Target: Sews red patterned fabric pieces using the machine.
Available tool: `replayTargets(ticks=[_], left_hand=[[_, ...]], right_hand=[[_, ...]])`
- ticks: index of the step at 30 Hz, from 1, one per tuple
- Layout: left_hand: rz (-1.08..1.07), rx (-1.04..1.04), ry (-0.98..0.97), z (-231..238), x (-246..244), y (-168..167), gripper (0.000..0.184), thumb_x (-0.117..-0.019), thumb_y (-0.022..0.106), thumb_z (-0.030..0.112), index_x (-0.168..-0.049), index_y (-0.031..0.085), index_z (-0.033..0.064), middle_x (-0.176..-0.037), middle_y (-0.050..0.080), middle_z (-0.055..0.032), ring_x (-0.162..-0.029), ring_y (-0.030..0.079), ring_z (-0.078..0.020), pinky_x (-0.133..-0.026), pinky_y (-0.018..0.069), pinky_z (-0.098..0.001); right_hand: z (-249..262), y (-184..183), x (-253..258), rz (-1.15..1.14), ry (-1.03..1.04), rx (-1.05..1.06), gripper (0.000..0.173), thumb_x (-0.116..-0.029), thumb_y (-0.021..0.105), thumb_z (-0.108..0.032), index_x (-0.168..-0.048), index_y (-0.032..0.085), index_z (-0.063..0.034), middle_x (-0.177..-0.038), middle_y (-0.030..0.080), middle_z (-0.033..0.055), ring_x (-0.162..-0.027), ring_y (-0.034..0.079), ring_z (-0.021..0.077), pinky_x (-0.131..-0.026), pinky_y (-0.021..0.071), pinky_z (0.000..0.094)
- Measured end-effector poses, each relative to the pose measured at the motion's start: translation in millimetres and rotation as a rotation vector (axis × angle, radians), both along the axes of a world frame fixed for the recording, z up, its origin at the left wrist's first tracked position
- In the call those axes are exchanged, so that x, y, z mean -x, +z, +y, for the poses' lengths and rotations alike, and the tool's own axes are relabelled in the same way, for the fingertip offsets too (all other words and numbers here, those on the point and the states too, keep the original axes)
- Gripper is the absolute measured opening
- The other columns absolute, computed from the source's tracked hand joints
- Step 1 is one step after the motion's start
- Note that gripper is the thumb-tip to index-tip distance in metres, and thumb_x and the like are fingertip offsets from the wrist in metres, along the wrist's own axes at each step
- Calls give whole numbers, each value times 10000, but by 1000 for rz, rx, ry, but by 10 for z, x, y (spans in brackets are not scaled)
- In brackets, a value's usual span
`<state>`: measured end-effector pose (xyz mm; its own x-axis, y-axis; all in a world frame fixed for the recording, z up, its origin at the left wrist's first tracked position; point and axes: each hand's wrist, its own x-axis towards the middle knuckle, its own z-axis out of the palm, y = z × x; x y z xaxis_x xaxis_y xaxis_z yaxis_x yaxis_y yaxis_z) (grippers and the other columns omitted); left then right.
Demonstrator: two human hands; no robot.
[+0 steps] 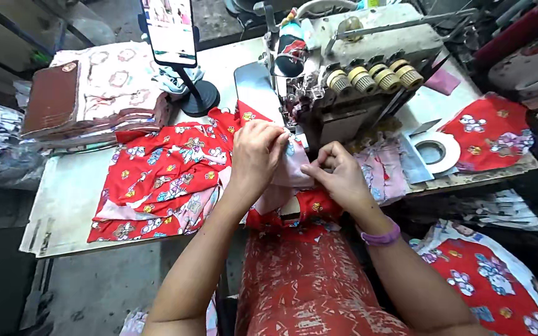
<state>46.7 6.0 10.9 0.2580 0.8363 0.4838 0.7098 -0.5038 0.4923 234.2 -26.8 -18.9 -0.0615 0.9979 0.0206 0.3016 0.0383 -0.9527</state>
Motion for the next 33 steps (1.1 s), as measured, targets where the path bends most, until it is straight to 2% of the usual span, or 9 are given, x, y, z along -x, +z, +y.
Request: replayTargets(ticks=[4,9,12,16,19,22,27,30,33], left_hand=[[18,-8,56,32,-46,-9,175,-1002,626,139,-989,760,27,-1020,746,-122,-1094,666,-322,-965,479,-502],[44,-21,35,41,-44,5,129,-968,671,121,-963,765,34,-1039,740,-122,-1083,658,-329,-932,479,-512],[23,-6,29,50,-43,-16,111,-941,701,113,-962,785,44,-1055,743,-114,-1073,656,-310,-934,474,-496],[10,-9,5,61,-21,-25,138,-961,662,92,-1011,767,17,-1132,719,-133,-1137,635,-312,-985,478,-483],[-14,14,6,162,-6,-41,171,-969,632,65,-1057,759,-9,-1179,705,-163,-1175,625,-329,-1019,472,-484],[-27,16,24,332,-14,-62,167,-952,642,72,-1018,771,-10,-1173,719,-170,-1171,638,-329,-1021,479,-461],[-47,185,71,532,-12,82,177,-942,648,106,-1007,764,-11,-1234,681,-204,-1248,585,-351,-1078,422,-492],[-137,267,214,426,142,66,373,-919,720,307,-1180,718,42,-1431,548,-218,-1401,430,-390,-1134,277,-631],[-72,143,451,-378,468,-235,597,-946,672,507,-1383,609,105,-1619,348,-186,-1538,188,-429,-1175,123,-722]], right_hand=[[-41,13,-45,88,18,3,291,-912,743,-91,-1112,532,-98,-712,656,-70,-580,579,-33,-553,467,147],[24,5,-83,87,127,-100,409,-934,691,-91,-1324,569,-91,-736,657,-66,-600,575,-27,-589,488,145],[84,36,-126,-85,275,-129,500,-981,633,-141,-1475,558,-144,-822,655,-16,-650,547,18,-623,484,199],[142,153,-130,-76,326,11,577,-1001,620,-144,-1554,458,-148,-664,547,-51,-556,474,-3,-535,416,161],[215,180,-103,84,289,86,598,-990,621,-101,-1559,441,-119,-630,547,-60,-516,460,-4,-507,404,149],[281,153,-62,167,192,73,624,-969,657,-92,-1550,428,-103,-631,599,-52,-509,494,-9,-517,438,148],[205,131,45,182,-53,-19,535,-959,706,-148,-1451,497,-156,-622,610,-70,-465,481,-27,-463,413,143],[58,46,5,155,-58,-24,501,-995,676,-196,-1457,484,-172,-661,621,-42,-471,484,-6,-462,427,168],[-68,-27,-144,64,88,105,303,-1041,605,-208,-1323,618,-97,-798,697,13,-572,566,28,-539,489,216]])
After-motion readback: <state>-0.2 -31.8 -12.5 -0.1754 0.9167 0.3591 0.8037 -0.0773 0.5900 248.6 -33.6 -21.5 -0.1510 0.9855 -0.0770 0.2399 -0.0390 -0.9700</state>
